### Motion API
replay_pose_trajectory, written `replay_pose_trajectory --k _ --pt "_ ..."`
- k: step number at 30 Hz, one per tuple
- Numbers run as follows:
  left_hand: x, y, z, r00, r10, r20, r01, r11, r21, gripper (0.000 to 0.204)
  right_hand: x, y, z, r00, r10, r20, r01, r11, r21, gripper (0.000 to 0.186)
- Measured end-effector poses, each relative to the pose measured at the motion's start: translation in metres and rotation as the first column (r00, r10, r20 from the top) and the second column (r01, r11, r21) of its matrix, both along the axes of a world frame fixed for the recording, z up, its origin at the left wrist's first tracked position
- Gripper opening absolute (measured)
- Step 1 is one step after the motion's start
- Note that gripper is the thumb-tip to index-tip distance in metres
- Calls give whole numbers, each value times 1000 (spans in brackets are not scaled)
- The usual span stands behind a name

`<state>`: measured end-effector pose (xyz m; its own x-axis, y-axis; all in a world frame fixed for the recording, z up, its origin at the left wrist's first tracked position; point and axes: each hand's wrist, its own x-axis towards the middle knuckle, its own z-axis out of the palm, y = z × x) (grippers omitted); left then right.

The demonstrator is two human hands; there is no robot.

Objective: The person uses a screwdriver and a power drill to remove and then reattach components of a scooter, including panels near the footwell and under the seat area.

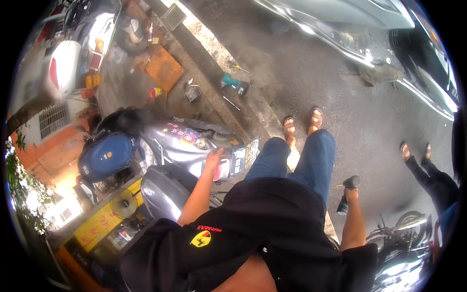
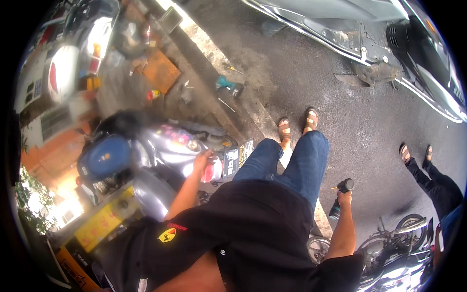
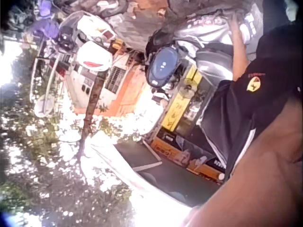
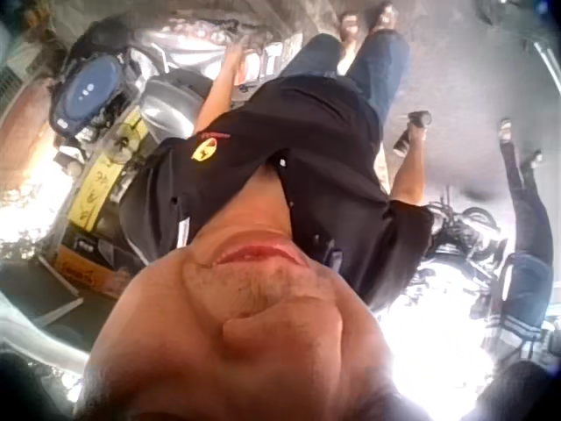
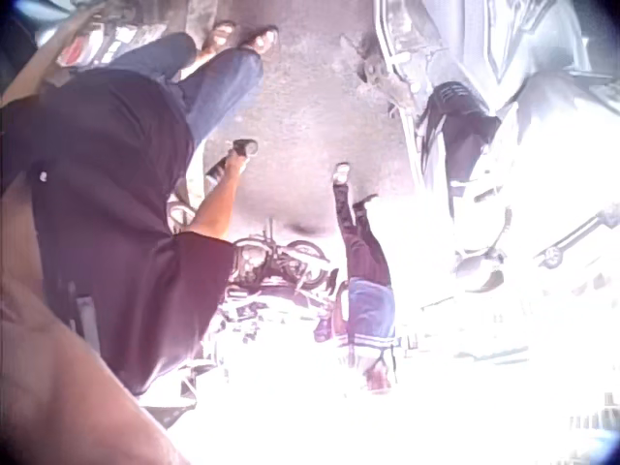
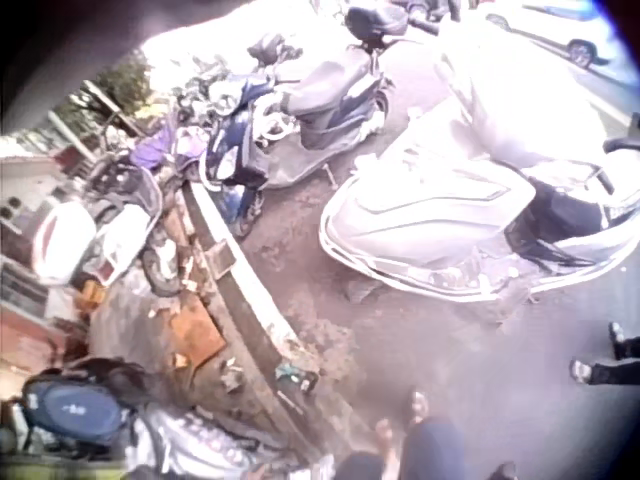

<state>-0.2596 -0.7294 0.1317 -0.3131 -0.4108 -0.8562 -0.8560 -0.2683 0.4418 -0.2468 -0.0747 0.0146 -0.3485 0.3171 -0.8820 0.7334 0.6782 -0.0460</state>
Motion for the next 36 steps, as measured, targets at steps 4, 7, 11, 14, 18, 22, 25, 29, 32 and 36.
replay_pose_trajectory --k 4,7,11,14,18,22,25,29,32,36 --pt "-61 -23 -1 973 58 -223 -68 997 -36 41 -71 -81 30 982 165 92 -170 984 54 59" --pt "-119 -52 -6 944 86 -318 -109 993 -54 36 -126 -126 31 933 359 -16 -359 933 17 53" --pt "-181 -95 14 961 43 -274 -84 987 -140 36 -205 -168 18 953 296 -60 -300 949 -94 43" --pt "-202 -144 27 963 99 -251 -137 981 -138 40 -282 -208 4 978 197 -68 -205 968 -146 37" --pt "-163 -176 30 970 198 -142 -219 964 -151 40 -348 -248 22 961 265 -84 -272 957 -98 35" --pt "-162 -202 23 932 347 101 -338 936 -95 43 -403 -281 35 985 173 -6 -173 979 -107 40" --pt "-151 -235 11 906 402 129 -401 915 -39 44 -433 -322 39 933 355 55 -354 935 -24 49" --pt "-190 -291 -21 918 381 112 -382 924 -7 45 -469 -371 56 966 253 50 -246 963 -109 46" --pt "-267 -372 -41 924 324 204 -330 944 -4 43 -522 -460 101 980 36 193 -3 986 -168 43" --pt "-481 -477 -22 989 80 121 -75 996 -46 31 -552 -518 101 987 12 160 17 984 -178 52"
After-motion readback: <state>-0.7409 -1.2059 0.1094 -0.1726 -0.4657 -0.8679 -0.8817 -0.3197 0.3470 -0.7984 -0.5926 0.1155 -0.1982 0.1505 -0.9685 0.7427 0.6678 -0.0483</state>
